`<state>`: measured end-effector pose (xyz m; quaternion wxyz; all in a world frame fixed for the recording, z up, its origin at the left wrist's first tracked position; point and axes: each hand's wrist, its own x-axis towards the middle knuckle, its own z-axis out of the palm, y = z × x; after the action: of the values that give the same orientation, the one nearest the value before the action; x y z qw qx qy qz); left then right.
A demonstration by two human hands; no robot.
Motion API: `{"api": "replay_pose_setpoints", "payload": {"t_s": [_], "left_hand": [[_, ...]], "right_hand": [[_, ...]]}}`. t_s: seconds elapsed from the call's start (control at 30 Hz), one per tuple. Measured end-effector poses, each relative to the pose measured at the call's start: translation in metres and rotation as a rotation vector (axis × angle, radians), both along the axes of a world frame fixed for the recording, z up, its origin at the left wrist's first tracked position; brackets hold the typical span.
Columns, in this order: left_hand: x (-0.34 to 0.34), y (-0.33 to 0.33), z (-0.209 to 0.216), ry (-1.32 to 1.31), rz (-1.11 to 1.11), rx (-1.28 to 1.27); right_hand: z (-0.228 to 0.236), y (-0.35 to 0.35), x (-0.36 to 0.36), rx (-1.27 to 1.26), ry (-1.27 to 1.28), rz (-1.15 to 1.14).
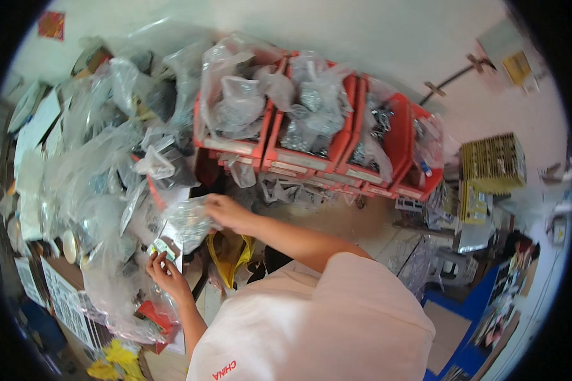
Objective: The person handles yellow blister packs of hardware, placing them on a blue machine and then moving to a red crate to sort small plastic bags containing screws and fasteners. The person repeatedly picks up, inspects, and places bags into the crate compartments.
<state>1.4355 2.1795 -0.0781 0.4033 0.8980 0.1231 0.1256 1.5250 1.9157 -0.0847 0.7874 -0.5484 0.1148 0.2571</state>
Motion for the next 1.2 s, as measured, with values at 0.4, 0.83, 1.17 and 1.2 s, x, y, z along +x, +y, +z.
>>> {"api": "replay_pose_setpoints", "payload": {"t_s": [0.4,0.83,1.17,1.2], "left_hand": [[-0.008,-0.06,-0.009,0.126,-0.365,-0.149],[-0.02,-0.025,-0.015,0.077,-0.175,-0.059],[-0.03,0.026,-0.039,0.189,0.273,0.132],[-0.024,0.027,-0.044,0.17,0.317,0.216]], "right_hand": [[0.107,-0.399,-0.15,-1.15,-0.299,-1.007],[-0.006,-0.635,-0.106,-1.657,-0.37,-0.771],[0.059,-0.441,-0.018,-1.802,-0.543,-0.888],[0.065,-0.393,-0.007,-1.742,-0.596,-0.813]]}}
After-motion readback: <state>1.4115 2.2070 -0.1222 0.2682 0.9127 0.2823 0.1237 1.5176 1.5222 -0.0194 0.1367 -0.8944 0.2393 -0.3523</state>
